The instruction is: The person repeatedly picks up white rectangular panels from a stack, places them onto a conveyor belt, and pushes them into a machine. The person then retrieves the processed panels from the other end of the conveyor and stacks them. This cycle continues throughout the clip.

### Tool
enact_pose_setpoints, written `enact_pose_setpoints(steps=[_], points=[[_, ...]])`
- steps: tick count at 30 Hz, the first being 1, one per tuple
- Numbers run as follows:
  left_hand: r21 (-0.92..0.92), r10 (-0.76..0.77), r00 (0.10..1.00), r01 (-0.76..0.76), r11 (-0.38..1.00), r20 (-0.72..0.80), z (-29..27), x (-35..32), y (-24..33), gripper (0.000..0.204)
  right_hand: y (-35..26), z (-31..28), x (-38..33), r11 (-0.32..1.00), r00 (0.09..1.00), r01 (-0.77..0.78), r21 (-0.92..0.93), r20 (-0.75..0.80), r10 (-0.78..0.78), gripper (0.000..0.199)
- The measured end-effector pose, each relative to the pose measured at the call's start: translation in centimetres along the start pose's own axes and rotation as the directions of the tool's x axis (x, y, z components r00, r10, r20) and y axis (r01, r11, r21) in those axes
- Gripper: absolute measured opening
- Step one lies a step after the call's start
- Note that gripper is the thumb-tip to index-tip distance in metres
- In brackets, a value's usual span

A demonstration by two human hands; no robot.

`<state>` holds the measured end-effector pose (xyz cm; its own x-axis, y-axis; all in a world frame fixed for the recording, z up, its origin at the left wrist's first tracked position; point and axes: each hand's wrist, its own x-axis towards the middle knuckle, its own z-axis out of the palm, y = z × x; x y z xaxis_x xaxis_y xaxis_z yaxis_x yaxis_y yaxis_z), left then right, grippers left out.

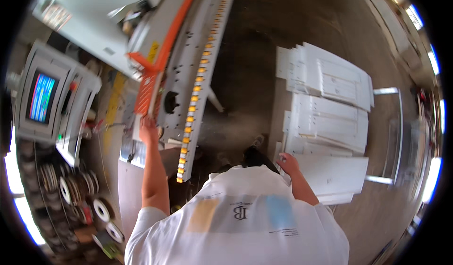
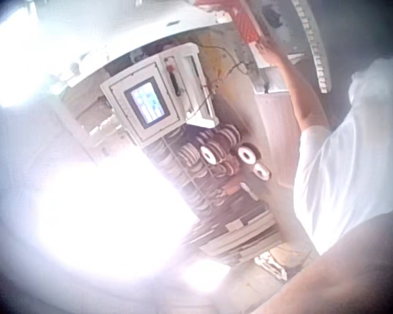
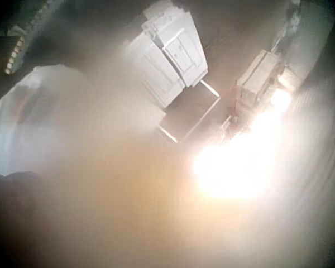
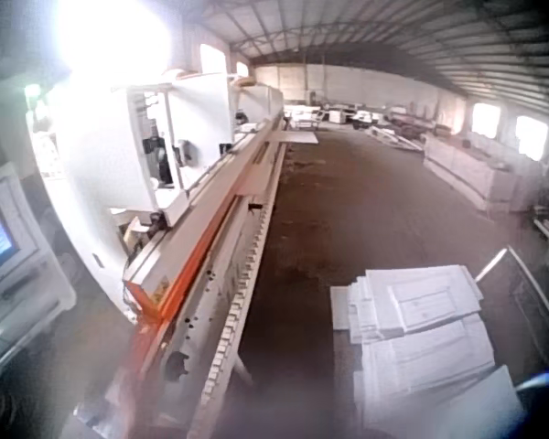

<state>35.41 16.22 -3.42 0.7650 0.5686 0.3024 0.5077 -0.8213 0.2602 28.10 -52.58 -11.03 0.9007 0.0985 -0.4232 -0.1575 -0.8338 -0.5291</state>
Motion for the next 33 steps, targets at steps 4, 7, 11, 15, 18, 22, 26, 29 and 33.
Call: enact_pose_setpoints(steps=[4, 7, 11, 15, 18, 22, 26, 29, 33], points=[[-0.128, 0.241, 0.968, -0.231, 0.964, 0.068, 0.0, -3.6, 6.3, 0.037, 1.3, -1.3, 1.1, 0.981, 0.988, -0.143, 0.130, -0.040, 0.149, 0.045], [-0.270, 0.385, 0.894, -0.322, 0.907, 0.228, 0.7, -7.8, 10.4, 0.042, 3.2, -1.6, 2.4, 0.919, 0.952, -0.262, 0.293, -0.076, 0.296, 0.045], [-0.193, 0.284, 0.910, -0.233, 0.953, 0.302, 0.9, -11.1, 15.3, 0.073, 6.1, -2.3, 5.4, 0.769, 0.859, -0.369, 0.522, -0.123, 0.497, 0.048], [-0.110, 0.138, 0.848, -0.095, 0.989, 0.512, -1.1, -10.1, 18.3, 0.081, 11.6, -2.8, 9.7, 0.421, 0.746, -0.474, 0.773, 0.100, 0.658, 0.047], [-0.027, 0.126, 0.805, -0.135, 0.991, 0.580, -0.9, -9.2, 17.8, 0.085, 16.5, -1.5, 12.2, 0.011, 0.743, -0.222, 0.975, 0.161, 0.650, 0.047], [0.079, 0.061, 0.799, -0.135, 0.988, 0.599, -0.2, -9.4, 18.0, 0.086, 18.0, -3.4, 16.0, -0.240, 0.574, -0.079, 0.968, 0.241, 0.783, 0.047], [0.131, -0.036, 0.828, -0.046, 0.990, 0.560, -0.6, -9.6, 20.0, 0.086, 17.9, -5.7, 18.8, -0.446, 0.563, 0.073, 0.892, 0.332, 0.757, 0.037], [0.139, 0.021, 0.847, -0.112, 0.984, 0.531, 0.0, -10.1, 18.9, 0.086, 16.4, -7.6, 19.0, -0.551, 0.576, 0.116, 0.827, 0.396, 0.715, 0.041], [0.130, -0.019, 0.841, -0.061, 0.990, 0.541, -0.5, -9.3, 21.5, 0.080, 18.6, -8.5, 18.0, -0.591, 0.608, 0.129, 0.797, 0.407, 0.682, 0.035]])
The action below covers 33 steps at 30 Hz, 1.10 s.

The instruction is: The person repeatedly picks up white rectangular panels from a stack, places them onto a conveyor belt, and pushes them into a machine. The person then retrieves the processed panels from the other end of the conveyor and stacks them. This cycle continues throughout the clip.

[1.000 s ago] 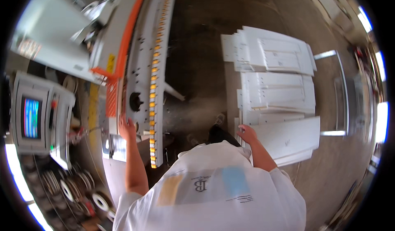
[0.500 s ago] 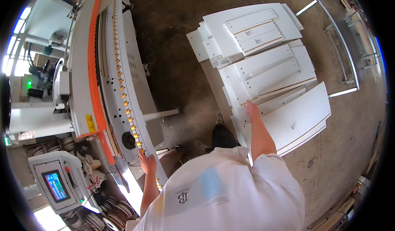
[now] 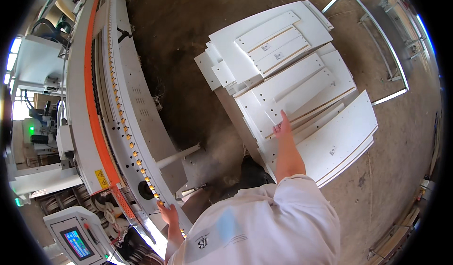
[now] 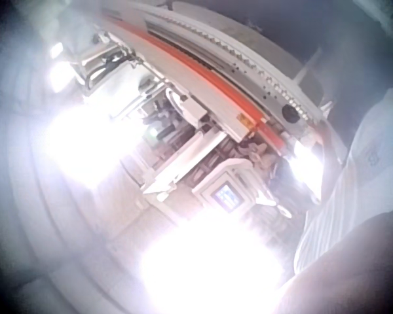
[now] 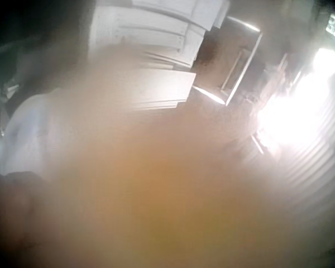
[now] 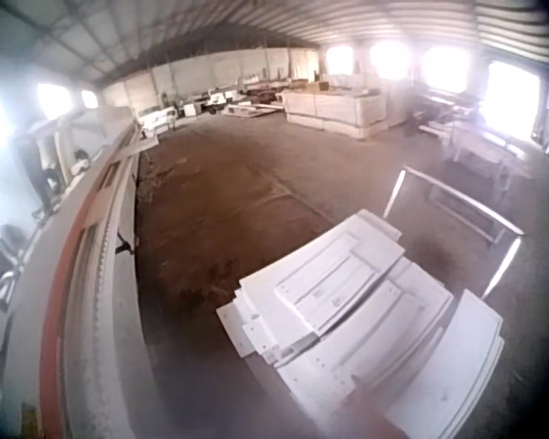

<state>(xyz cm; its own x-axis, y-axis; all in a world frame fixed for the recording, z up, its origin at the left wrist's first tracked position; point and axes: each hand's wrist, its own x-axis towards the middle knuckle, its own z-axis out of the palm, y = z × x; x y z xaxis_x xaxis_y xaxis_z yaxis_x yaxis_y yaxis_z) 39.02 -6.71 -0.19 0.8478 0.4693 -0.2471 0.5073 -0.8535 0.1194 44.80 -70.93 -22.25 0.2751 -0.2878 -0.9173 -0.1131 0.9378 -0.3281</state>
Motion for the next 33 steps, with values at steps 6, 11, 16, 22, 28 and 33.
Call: enact_pose_setpoints(steps=[6, 11, 16, 22, 28, 33], points=[[-0.033, 0.003, 0.997, -0.006, 0.999, -0.083, 2.1, 0.5, -2.2, 0.079, -3.4, 1.9, -5.9, 0.952, 0.947, 0.301, -0.064, 0.136, -0.290, 0.033], [-0.138, 0.024, 0.999, -0.030, 0.990, -0.049, 0.5, 0.0, -1.6, 0.079, -3.9, 0.2, -9.6, 0.843, 0.871, 0.491, -0.220, 0.159, -0.466, 0.038], [-0.172, 0.139, 0.974, -0.170, 0.970, -0.179, 1.1, 0.2, -3.1, 0.075, -0.1, -5.0, -13.3, 0.287, 0.616, 0.727, -0.623, 0.408, -0.674, 0.045], [-0.298, 0.403, 0.831, -0.525, 0.798, -0.384, -1.6, -1.7, 0.0, 0.065, -1.4, -5.4, -22.6, -0.525, -0.107, 0.585, -0.618, 0.583, -0.806, 0.032], [-0.212, 0.664, 0.596, -0.794, 0.569, -0.452, -11.2, -5.9, 5.3, 0.063, -0.8, 1.1, -34.0, -0.921, -0.385, 0.341, -0.188, 0.866, -0.319, 0.042], [-0.042, 0.850, 0.444, -0.891, 0.452, -0.284, -12.1, -6.4, 3.3, 0.072, 3.0, 2.9, -39.7, -0.954, -0.445, 0.296, 0.045, 0.891, -0.096, 0.034]])
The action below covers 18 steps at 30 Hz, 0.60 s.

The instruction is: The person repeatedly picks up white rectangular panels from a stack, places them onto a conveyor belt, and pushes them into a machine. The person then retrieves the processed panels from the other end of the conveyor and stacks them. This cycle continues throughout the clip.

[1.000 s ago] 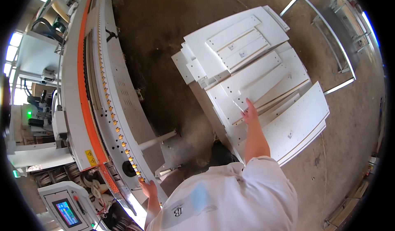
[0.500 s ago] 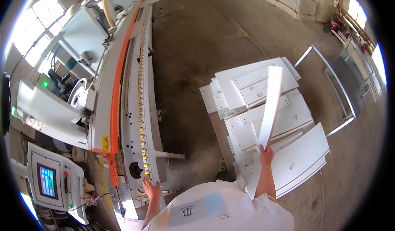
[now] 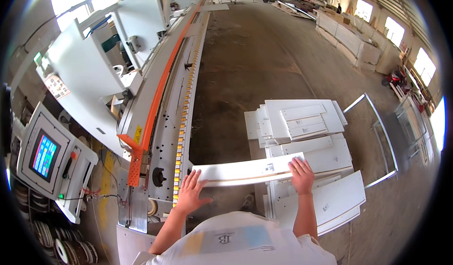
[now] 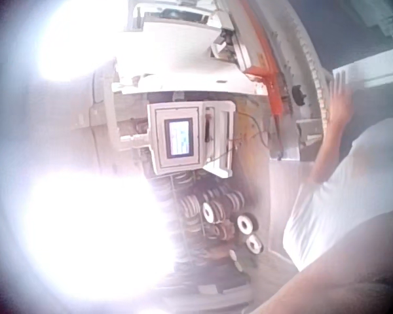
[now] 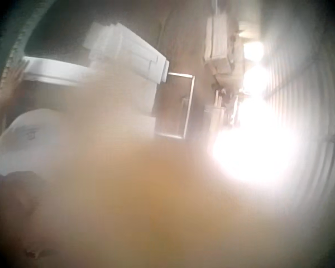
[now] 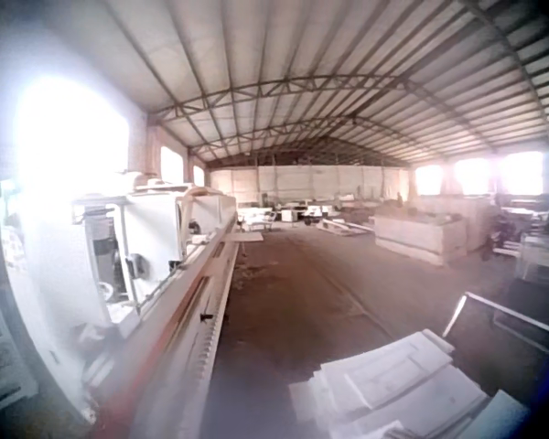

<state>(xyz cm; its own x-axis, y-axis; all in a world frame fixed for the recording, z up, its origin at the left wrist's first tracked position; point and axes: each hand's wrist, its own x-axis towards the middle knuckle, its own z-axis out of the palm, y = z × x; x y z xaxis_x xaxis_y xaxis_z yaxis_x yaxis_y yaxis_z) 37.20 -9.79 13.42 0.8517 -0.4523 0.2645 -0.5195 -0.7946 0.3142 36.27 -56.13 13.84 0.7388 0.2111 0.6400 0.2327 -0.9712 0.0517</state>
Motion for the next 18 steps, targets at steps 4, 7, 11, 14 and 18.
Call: enact_pose_setpoints(steps=[4, 7, 11, 14, 18], points=[[-0.075, 0.053, 0.998, -0.054, 0.996, -0.024, -0.1, -4.0, -1.7, 0.066, -4.0, -2.2, 1.8, 0.992, 0.994, 0.105, 0.067, -0.035, -0.103, 0.029], [-0.077, 0.072, 0.996, -0.075, 0.994, -0.052, -1.0, -6.8, -2.4, 0.064, -6.3, -3.1, 2.3, 0.981, 0.986, 0.166, 0.104, -0.048, -0.162, 0.029], [-0.124, 0.035, 0.997, -0.043, 0.991, -0.066, -2.6, -10.2, -1.9, 0.057, -8.7, -1.6, 1.8, 0.973, 0.988, 0.145, 0.181, 0.033, -0.154, 0.030], [-0.192, -0.106, 0.988, 0.083, 0.978, -0.114, -0.9, -14.7, -2.7, 0.054, -10.8, 1.3, 1.6, 0.977, 0.984, 0.085, 0.198, 0.136, -0.113, 0.039], [-0.081, -0.376, 0.922, 0.370, 0.926, -0.092, -0.7, -19.7, -1.8, 0.053, -14.3, 3.3, 0.8, 0.940, 0.961, -0.088, 0.331, 0.275, -0.006, 0.052]])
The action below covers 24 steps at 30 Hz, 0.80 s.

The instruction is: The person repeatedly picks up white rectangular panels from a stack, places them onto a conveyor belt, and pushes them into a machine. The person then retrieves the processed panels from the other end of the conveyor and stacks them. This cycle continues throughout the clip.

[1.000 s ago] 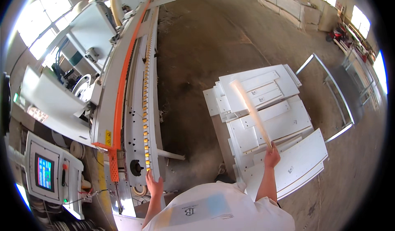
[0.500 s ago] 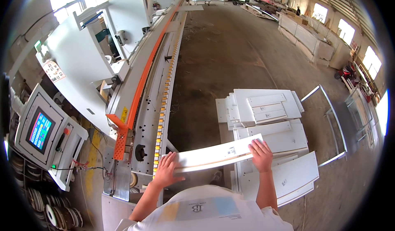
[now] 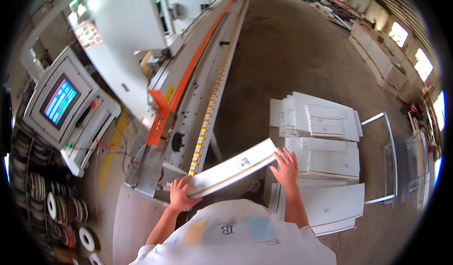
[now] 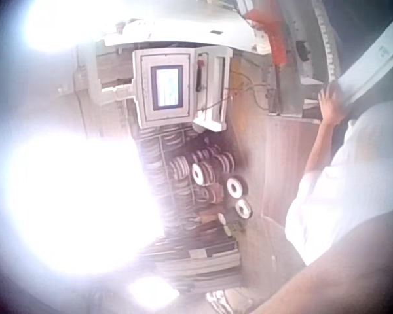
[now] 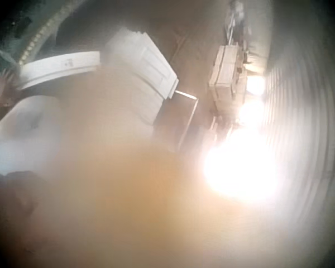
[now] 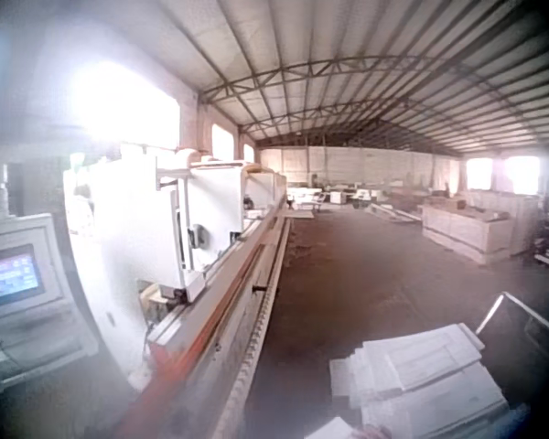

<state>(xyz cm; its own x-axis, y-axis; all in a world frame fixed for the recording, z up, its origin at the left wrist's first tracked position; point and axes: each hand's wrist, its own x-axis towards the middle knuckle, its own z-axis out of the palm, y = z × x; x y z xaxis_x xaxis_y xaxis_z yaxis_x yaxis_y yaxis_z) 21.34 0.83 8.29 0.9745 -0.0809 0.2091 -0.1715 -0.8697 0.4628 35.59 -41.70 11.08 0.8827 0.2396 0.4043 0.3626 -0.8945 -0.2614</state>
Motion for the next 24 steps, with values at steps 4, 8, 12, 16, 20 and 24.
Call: enact_pose_setpoints(steps=[4, 8, 12, 16, 20, 24], points=[[-0.007, -0.164, 0.971, 0.165, 0.986, -0.174, 0.1, -4.0, -2.9, 0.046, 0.2, 4.2, -2.5, 0.984, 0.995, 0.035, 0.177, 0.090, -0.052, 0.050], [0.001, -0.332, 0.886, 0.351, 0.936, -0.325, -0.1, -7.0, -6.0, 0.047, 1.2, 7.7, -5.9, 0.973, 0.946, -0.073, 0.218, 0.323, -0.002, 0.048], [0.022, -0.424, 0.800, 0.478, 0.878, -0.425, -0.5, -9.1, -10.3, 0.049, 1.8, 9.0, -8.2, 0.966, 0.846, -0.144, 0.215, 0.533, 0.008, 0.050], [0.094, -0.451, 0.745, 0.561, 0.823, -0.492, -1.2, -10.5, -13.7, 0.050, 1.9, 10.1, -9.9, 0.955, 0.817, -0.223, 0.197, 0.572, 0.072, 0.048], [0.181, -0.380, 0.761, 0.536, 0.824, -0.525, -1.8, -9.5, -15.1, 0.044, 2.0, 11.0, -11.0, 0.945, 0.778, -0.278, 0.173, 0.617, 0.116, 0.048], [0.126, -0.404, 0.763, 0.528, 0.840, -0.506, -1.0, -8.7, -16.7, 0.033, 1.9, 11.6, -11.5, 0.921, 0.704, -0.363, 0.140, 0.689, 0.173, 0.050]])
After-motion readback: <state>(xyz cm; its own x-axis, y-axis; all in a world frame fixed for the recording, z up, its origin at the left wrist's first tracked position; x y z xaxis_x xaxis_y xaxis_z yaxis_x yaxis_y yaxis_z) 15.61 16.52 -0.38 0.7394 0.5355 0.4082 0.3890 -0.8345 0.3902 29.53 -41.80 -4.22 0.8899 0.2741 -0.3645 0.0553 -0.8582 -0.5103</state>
